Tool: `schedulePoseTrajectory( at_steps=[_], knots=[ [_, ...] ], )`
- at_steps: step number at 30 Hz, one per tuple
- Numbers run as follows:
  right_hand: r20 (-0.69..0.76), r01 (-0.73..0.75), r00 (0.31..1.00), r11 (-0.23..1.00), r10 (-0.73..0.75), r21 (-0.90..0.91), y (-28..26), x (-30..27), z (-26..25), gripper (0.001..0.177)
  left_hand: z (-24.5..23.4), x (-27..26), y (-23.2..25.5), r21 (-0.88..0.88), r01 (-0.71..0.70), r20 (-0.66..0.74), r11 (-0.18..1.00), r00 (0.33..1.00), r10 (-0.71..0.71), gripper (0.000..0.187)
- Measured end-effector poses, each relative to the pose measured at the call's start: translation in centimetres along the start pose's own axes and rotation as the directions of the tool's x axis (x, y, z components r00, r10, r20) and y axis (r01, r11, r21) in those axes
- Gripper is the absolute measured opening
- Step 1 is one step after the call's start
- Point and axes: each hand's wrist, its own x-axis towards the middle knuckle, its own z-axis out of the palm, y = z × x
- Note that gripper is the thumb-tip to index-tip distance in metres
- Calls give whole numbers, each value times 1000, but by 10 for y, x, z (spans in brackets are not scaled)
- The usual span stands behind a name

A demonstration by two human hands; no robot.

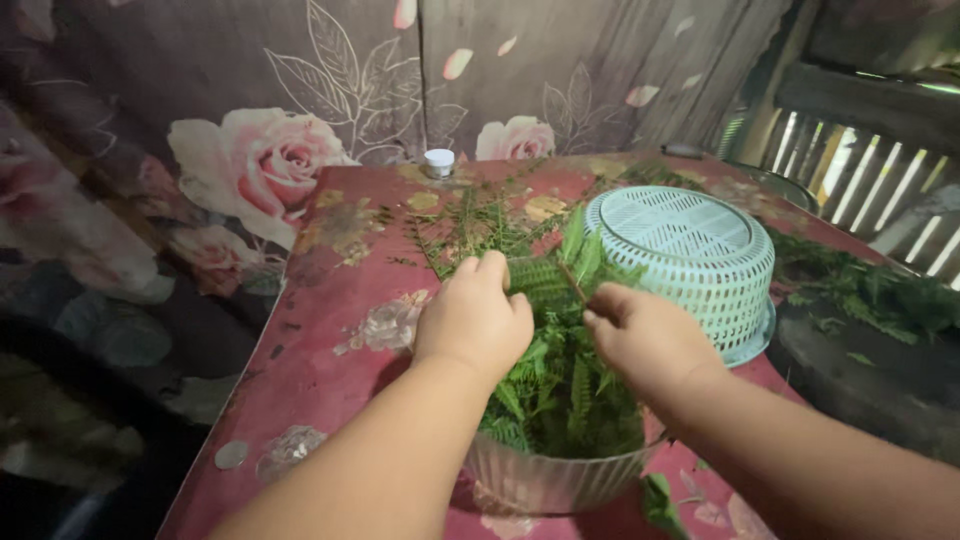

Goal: The person strips leaves from fern-like plant stems by hand, placing the leaves into a clear bowl and discarding the bare stems onto the table. The person handles multiple stems one at a time, repeating the stripping motion along each stem.

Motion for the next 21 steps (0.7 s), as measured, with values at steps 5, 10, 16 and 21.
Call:
schedulePoseTrajectory(
  at_steps=[5,10,16,21],
  knots=[
    [59,1,998,1000,-2,23,5,1,-2,27,6,-2,1,-4,-227,-268,974,939,217,58],
    [71,75,994,995,-79,60,12,4,-3,27,14,0,0,139,-299,-185,944,929,322,31],
    [102,63,992,996,-70,64,11,0,-8,25,16,-2,2,132,-340,-180,931,916,360,29],
    [147,37,989,999,-37,0,8,2,-9,23,15,-2,1,107,-355,-134,929,920,368,22]
  ],
)
